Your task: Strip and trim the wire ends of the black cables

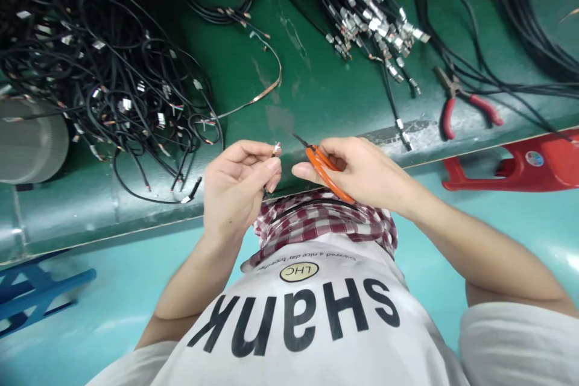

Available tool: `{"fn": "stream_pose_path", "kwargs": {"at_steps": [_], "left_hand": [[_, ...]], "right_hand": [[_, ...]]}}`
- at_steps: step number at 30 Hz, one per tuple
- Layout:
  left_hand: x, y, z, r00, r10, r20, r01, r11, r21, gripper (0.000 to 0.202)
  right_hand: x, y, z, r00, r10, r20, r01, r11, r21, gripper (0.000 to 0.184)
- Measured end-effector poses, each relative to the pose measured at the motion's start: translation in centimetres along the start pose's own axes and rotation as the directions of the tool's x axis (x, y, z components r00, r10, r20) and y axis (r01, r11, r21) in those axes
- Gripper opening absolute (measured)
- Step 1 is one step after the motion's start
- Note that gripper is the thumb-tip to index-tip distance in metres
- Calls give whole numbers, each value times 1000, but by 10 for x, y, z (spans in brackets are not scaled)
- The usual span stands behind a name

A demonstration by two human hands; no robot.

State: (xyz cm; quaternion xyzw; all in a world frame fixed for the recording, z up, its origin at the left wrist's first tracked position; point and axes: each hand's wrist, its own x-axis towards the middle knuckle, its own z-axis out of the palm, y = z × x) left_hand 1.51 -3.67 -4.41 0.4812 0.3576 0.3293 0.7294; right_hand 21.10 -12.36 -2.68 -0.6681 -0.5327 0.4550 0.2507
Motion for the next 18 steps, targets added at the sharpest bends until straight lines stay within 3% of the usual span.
{"fn": "stream_pose_path", "kwargs": {"at_steps": [2,11,18], "left_hand": [[1,1,-1,1000,-5,2,5,999,-31,15],[1,7,-4,999,-45,-5,45,999,6,17],[0,6,-1,998,-63,0,63,996,60,21]], "right_hand": [[2,-1,2,1000,-29,12,29,999,22,53],[7,-12,-4,990,-71,123,91,982,-164,50],[20,-14,-7,976,-106,192,131,984,-118,55]]}}
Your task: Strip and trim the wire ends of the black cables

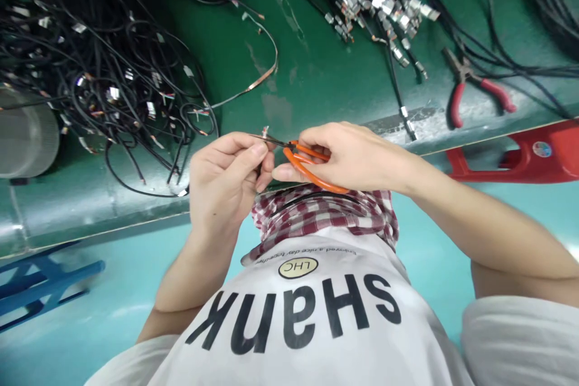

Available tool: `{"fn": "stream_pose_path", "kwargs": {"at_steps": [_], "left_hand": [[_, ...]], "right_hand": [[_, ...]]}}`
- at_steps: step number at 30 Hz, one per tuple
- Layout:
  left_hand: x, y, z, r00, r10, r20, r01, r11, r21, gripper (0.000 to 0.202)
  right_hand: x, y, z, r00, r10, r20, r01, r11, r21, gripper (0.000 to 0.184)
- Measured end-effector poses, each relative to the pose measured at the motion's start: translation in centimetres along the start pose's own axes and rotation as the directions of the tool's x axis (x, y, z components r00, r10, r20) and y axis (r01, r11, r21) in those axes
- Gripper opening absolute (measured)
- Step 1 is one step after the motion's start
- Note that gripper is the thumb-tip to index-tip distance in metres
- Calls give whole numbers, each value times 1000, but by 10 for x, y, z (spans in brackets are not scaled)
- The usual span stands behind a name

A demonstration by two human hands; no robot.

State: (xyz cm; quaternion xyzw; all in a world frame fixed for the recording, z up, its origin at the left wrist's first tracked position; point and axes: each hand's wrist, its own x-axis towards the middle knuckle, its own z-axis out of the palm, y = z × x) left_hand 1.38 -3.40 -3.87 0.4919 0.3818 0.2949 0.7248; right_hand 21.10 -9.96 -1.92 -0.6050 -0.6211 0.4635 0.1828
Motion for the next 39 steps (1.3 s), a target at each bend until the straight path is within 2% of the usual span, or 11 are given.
{"fn": "stream_pose_path", "kwargs": {"at_steps": [7,11,14,16,17,19,21,23,29,34,39], "left_hand": [[1,-1,-1,1000,0,15,0,999,36,20],[2,-1,-3,1000,-7,11,7,999,44,18],[3,-1,-3,1000,18,5,-18,1000,13,15],[2,-1,-1,999,41,-2,-41,999,20,14],[2,-2,0,999,54,-4,-54,998,30,14],[1,-3,3,997,78,-5,-77,996,55,14],[0,-3,6,996,88,2,-88,993,77,14],[0,-4,8,996,85,8,-86,991,104,15],[-2,-5,9,986,164,-2,-160,968,192,16],[-4,-12,10,939,340,-43,-296,868,399,11],[-3,-19,11,822,569,12,-459,650,606,7]], "right_hand": [[4,2,-6,999,27,44,-27,1000,0,59],[0,5,-8,998,67,10,-66,997,-36,56],[-5,9,-6,996,84,-8,-82,991,104,52],[-7,8,-1,995,74,-66,-48,941,334,44],[-7,7,4,987,76,-143,-3,891,453,41],[-5,3,16,929,130,-346,123,773,622,39],[-2,-3,29,854,215,-474,218,680,700,41],[2,-7,39,822,266,-503,259,613,747,43],[8,-8,48,823,256,-507,319,530,786,38],[10,-6,48,834,269,-481,305,502,809,39],[14,-5,52,813,294,-503,340,461,820,41]]}}
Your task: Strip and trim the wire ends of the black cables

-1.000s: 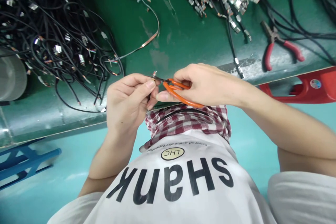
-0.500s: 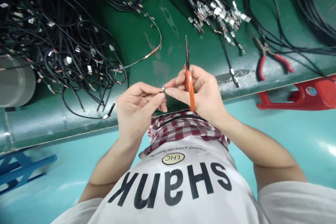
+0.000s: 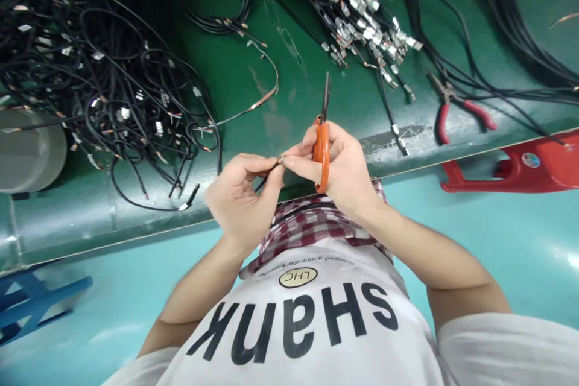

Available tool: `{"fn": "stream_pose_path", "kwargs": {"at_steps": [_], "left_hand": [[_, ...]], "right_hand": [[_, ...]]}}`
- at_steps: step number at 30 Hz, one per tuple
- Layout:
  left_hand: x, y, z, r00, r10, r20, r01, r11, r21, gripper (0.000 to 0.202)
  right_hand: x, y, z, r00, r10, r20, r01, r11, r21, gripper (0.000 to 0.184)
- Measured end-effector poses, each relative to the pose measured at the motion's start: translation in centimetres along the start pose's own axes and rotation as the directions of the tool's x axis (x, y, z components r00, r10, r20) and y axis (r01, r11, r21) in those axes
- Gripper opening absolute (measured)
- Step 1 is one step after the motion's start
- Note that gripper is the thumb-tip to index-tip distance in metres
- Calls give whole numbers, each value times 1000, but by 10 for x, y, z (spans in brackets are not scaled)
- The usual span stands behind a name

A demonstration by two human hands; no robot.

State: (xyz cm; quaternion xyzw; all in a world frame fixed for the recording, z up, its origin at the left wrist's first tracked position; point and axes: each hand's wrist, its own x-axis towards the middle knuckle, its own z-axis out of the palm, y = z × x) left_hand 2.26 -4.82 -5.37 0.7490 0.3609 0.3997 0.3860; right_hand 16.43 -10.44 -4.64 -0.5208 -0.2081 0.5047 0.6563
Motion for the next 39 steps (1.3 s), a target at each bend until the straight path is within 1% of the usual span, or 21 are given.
{"fn": "stream_pose_path", "kwargs": {"at_steps": [3,5,9,12,14,16,18,19,21,23,26,31,36,39], "left_hand": [[0,-2,1,992,129,-17,-127,989,78,14],[1,-4,1,983,185,-22,-181,976,118,16],[2,-6,4,975,219,-31,-212,965,152,17],[0,-8,6,978,205,-39,-198,971,132,15],[-1,-8,6,994,111,-21,-110,992,58,12],[-2,-8,5,998,-49,35,52,996,-75,8],[-2,-5,2,974,-195,113,216,952,-216,7],[-1,-4,1,958,-244,149,277,921,-274,8],[1,0,-2,932,-299,206,355,869,-346,10],[4,3,-3,912,-323,253,399,839,-369,13],[7,6,-5,897,-329,296,427,816,-389,15],[9,6,-9,871,-338,357,475,768,-431,15],[11,6,-13,845,-356,399,513,748,-420,17],[11,7,-14,836,-368,408,524,758,-389,19]], "right_hand": [[0,4,2,999,-15,-44,16,1000,23,42],[-1,6,3,998,-21,-56,24,999,41,41],[0,11,3,998,1,-62,4,998,70,41],[2,14,2,997,1,-83,4,998,65,42],[3,15,1,996,-7,-89,12,998,61,42],[3,14,1,997,-1,-78,6,998,69,42],[3,13,1,998,3,-65,2,996,84,42],[3,13,2,998,-1,-60,7,996,94,43],[3,13,3,998,-17,-55,23,993,112,43],[3,13,4,998,-24,-53,30,992,119,44],[5,13,3,999,-35,-39,39,993,110,44],[6,9,-1,995,-59,79,50,994,102,42],[4,1,-3,988,-100,115,95,994,53,37],[4,-1,-3,986,-113,120,111,994,27,38]]}}
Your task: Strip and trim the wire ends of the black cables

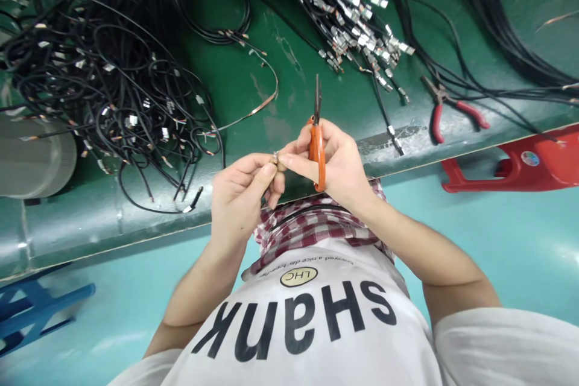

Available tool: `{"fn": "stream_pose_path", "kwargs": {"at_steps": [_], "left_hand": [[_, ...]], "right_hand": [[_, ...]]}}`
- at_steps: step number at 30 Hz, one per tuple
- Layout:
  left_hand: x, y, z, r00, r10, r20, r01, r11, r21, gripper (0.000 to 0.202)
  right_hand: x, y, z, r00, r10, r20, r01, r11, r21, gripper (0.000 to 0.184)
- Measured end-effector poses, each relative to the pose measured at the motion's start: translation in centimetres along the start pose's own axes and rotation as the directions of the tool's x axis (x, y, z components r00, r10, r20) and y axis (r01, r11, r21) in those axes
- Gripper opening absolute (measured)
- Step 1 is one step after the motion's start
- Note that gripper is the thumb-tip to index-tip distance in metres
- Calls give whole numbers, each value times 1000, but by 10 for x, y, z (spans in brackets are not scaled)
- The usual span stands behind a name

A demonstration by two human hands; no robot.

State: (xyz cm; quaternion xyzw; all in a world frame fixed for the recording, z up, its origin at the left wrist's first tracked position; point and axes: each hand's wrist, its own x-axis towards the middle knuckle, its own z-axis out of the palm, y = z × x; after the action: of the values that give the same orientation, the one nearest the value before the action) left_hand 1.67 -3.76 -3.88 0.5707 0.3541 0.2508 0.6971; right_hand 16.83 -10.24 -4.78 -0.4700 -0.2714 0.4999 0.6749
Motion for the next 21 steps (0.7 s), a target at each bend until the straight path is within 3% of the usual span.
{"fn": "stream_pose_path", "kwargs": {"at_steps": [11,21], "left_hand": [[-3,-5,4,998,38,-49,-38,999,17,17],[0,-9,3,996,64,-61,-69,994,-79,15]], "right_hand": [[-1,-3,7,997,-45,-64,37,993,-112,38],[2,1,9,999,-17,-31,17,1000,15,37]]}}
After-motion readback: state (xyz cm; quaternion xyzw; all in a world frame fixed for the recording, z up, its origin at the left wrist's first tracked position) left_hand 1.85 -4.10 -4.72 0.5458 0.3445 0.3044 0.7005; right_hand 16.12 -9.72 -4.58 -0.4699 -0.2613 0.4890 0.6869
